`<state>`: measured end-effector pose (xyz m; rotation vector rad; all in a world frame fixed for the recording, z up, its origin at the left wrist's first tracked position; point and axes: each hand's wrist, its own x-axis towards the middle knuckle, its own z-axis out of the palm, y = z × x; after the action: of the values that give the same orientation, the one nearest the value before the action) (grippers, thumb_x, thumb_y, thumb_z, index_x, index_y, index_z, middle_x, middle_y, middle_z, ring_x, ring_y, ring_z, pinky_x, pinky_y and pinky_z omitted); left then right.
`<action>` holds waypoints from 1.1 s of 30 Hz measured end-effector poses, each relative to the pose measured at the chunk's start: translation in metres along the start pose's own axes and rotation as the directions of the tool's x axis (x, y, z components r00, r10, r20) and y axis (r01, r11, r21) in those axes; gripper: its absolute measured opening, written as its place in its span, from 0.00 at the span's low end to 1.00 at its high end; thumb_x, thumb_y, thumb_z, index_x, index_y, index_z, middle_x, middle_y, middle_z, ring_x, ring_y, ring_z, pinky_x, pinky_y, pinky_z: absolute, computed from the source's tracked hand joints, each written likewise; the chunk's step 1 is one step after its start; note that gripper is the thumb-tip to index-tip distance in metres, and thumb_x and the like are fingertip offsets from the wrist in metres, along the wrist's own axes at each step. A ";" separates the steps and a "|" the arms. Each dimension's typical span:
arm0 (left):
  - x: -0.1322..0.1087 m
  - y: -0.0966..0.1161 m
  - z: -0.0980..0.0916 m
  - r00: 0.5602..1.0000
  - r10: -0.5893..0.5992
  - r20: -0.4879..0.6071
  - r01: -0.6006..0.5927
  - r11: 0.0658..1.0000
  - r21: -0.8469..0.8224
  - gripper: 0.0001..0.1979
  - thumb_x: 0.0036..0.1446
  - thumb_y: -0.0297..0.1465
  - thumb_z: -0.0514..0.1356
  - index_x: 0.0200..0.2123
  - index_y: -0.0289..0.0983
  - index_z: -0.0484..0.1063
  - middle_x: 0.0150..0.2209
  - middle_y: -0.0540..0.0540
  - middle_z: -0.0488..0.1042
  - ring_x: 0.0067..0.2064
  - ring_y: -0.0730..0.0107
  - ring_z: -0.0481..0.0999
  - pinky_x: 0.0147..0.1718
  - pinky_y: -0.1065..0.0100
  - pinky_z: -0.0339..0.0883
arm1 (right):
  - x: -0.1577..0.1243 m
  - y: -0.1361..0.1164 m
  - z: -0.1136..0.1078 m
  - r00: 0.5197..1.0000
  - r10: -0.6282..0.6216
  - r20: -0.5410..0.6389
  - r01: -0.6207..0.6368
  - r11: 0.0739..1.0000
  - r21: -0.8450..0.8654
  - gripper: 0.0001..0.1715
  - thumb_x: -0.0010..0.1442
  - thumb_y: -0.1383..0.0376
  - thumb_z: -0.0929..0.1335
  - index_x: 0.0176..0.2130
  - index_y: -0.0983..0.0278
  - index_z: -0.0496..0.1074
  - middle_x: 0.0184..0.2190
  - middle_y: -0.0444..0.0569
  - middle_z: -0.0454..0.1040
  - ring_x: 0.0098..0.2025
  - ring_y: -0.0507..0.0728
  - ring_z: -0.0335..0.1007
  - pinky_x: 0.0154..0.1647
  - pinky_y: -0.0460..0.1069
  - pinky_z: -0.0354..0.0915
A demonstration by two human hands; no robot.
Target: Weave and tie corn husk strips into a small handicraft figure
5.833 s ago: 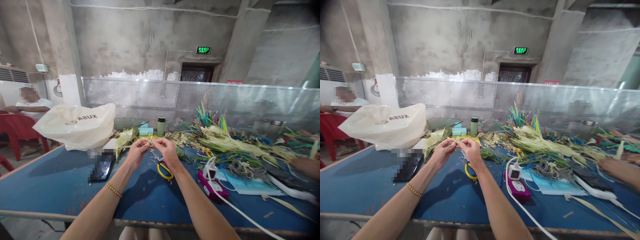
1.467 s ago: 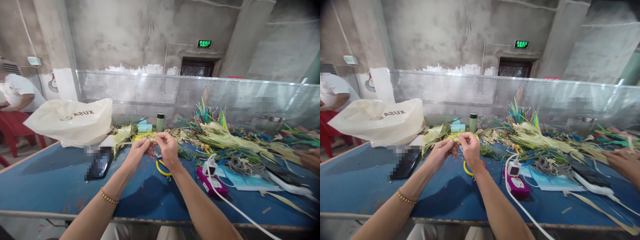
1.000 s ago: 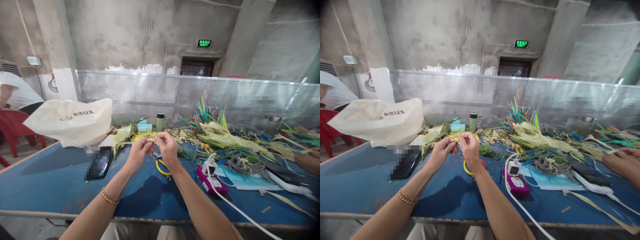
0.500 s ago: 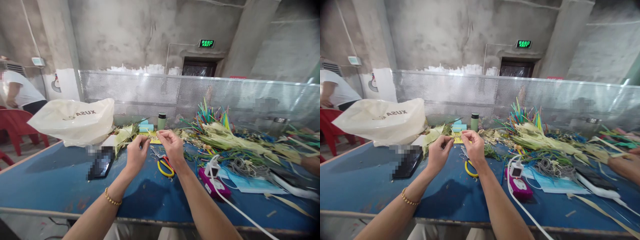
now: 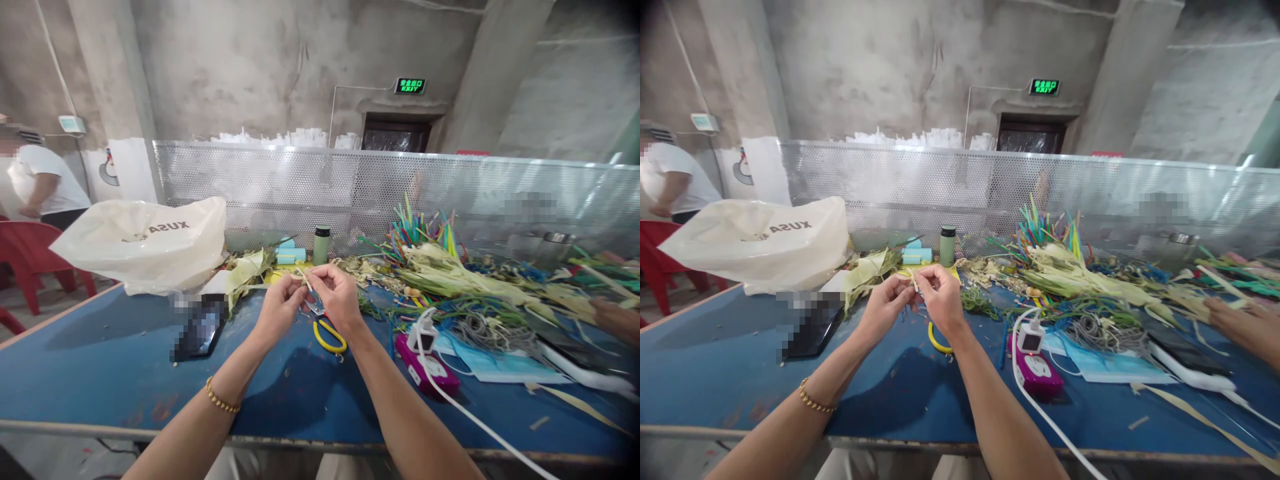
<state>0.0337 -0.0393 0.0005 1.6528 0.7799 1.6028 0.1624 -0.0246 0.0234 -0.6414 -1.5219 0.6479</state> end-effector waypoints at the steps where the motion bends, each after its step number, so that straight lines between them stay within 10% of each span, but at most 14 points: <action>1: 0.000 0.000 0.000 1.000 -0.001 0.013 0.001 1.000 -0.022 0.09 0.56 0.35 0.61 0.36 0.34 0.69 0.25 0.49 0.75 0.25 0.70 0.73 0.27 0.69 0.65 | 0.000 0.000 0.000 1.000 -0.006 0.016 0.006 1.000 -0.011 0.11 0.55 0.59 0.71 0.30 0.65 0.72 0.28 0.47 0.75 0.26 0.52 0.68 0.28 0.47 0.66; 26: 0.002 0.000 -0.006 0.998 -0.064 -0.001 0.060 0.937 -0.343 0.11 0.48 0.33 0.68 0.35 0.34 0.75 0.28 0.47 0.76 0.30 0.71 0.73 0.30 0.70 0.59 | 0.003 -0.005 -0.006 1.000 0.020 0.022 -0.022 0.996 0.082 0.12 0.53 0.58 0.73 0.30 0.64 0.73 0.35 0.50 0.76 0.34 0.54 0.73 0.37 0.49 0.70; 33: 0.001 0.005 -0.008 0.967 -0.234 0.101 0.253 0.839 -0.481 0.11 0.48 0.32 0.69 0.34 0.33 0.76 0.31 0.45 0.77 0.29 0.71 0.75 0.32 0.69 0.63 | -0.001 -0.007 -0.003 0.998 0.039 0.057 -0.043 0.996 0.077 0.12 0.55 0.57 0.72 0.31 0.63 0.73 0.26 0.46 0.76 0.27 0.53 0.71 0.30 0.48 0.68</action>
<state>0.0252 -0.0401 0.0051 1.1609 0.4819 1.4325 0.1649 -0.0300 0.0285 -0.6012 -1.5302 0.7584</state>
